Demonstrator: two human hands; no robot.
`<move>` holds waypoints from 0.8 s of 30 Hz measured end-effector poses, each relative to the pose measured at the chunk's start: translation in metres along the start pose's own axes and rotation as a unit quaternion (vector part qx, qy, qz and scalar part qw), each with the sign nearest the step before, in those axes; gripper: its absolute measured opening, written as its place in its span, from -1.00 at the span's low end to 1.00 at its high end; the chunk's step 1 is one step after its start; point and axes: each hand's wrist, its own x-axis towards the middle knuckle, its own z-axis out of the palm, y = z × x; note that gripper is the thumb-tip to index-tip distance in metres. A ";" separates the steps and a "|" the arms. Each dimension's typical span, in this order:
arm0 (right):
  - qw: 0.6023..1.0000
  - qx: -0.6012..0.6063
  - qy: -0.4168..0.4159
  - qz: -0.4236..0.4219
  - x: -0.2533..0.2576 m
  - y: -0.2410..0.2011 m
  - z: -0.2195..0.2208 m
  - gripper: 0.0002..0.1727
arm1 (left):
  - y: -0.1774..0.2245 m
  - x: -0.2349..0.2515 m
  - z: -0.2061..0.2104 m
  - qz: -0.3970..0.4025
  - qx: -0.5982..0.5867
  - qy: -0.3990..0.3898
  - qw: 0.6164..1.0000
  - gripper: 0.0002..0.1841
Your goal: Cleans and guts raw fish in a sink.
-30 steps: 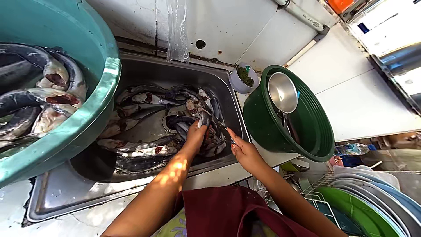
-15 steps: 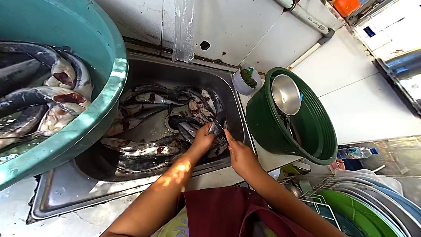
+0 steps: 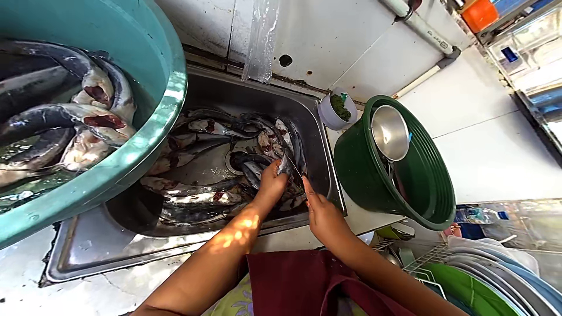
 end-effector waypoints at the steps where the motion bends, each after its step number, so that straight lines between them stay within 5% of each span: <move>1: 1.000 0.002 0.007 0.000 0.005 -0.002 -0.001 -0.32 | 0.000 -0.001 0.001 0.009 0.019 -0.007 1.000 -0.68; 7: 0.991 0.134 0.028 -0.002 0.070 -0.017 -0.015 -0.28 | 0.000 -0.005 0.000 0.036 0.084 -0.048 0.995 -0.78; 12: 0.901 0.423 0.097 0.010 0.055 0.013 0.000 -0.36 | 0.013 -0.004 0.000 -0.044 -0.147 -0.068 0.986 -0.71; 15: 0.896 0.420 0.141 0.013 0.044 0.030 0.027 -0.58 | 0.019 -0.004 -0.001 -0.120 -0.315 -0.047 0.940 -0.65; 20: 0.867 0.488 0.097 0.036 0.040 0.022 0.042 -0.43 | 0.015 -0.001 -0.001 -0.148 -0.426 -0.025 0.892 -0.65; 24: 0.924 0.359 0.132 0.005 0.040 0.011 0.040 -0.48 | 0.014 0.001 -0.001 -0.176 -0.412 0.016 0.894 -0.52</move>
